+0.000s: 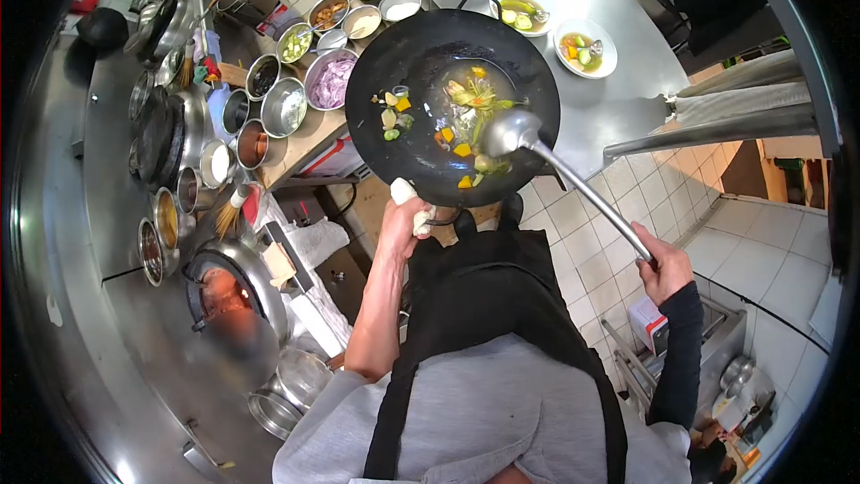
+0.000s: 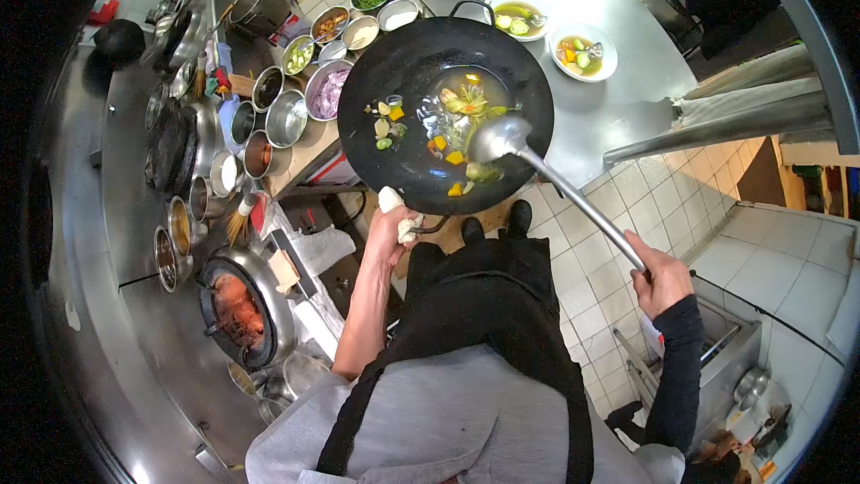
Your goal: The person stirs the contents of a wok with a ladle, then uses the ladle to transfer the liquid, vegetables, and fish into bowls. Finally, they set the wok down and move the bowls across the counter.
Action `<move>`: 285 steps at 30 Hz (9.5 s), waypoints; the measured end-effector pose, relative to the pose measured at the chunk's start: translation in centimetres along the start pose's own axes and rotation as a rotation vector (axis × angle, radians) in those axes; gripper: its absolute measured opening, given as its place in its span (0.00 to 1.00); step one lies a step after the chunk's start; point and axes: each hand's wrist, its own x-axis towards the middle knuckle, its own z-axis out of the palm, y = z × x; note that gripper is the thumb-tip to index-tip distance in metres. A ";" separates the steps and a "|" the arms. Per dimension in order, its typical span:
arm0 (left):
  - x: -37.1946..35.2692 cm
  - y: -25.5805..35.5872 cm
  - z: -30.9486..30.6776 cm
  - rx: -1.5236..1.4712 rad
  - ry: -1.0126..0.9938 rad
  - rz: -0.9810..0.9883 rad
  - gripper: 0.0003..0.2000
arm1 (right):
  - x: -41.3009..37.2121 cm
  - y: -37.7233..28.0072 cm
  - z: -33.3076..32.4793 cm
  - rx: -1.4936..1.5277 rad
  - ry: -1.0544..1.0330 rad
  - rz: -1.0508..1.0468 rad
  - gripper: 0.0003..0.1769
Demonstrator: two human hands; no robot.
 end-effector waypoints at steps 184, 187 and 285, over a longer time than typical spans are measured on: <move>-1.3 -1.3 2.4 -0.012 0.056 0.032 0.08 | 8.7 -4.1 12.1 0.610 0.087 0.171 0.31; -1.6 -1.0 2.4 -0.020 0.059 0.040 0.08 | 6.6 -6.5 10.0 1.073 -0.179 0.438 0.28; -1.0 -1.2 1.5 -0.027 0.037 0.023 0.10 | 0.0 -2.5 2.3 0.478 -0.091 0.148 0.27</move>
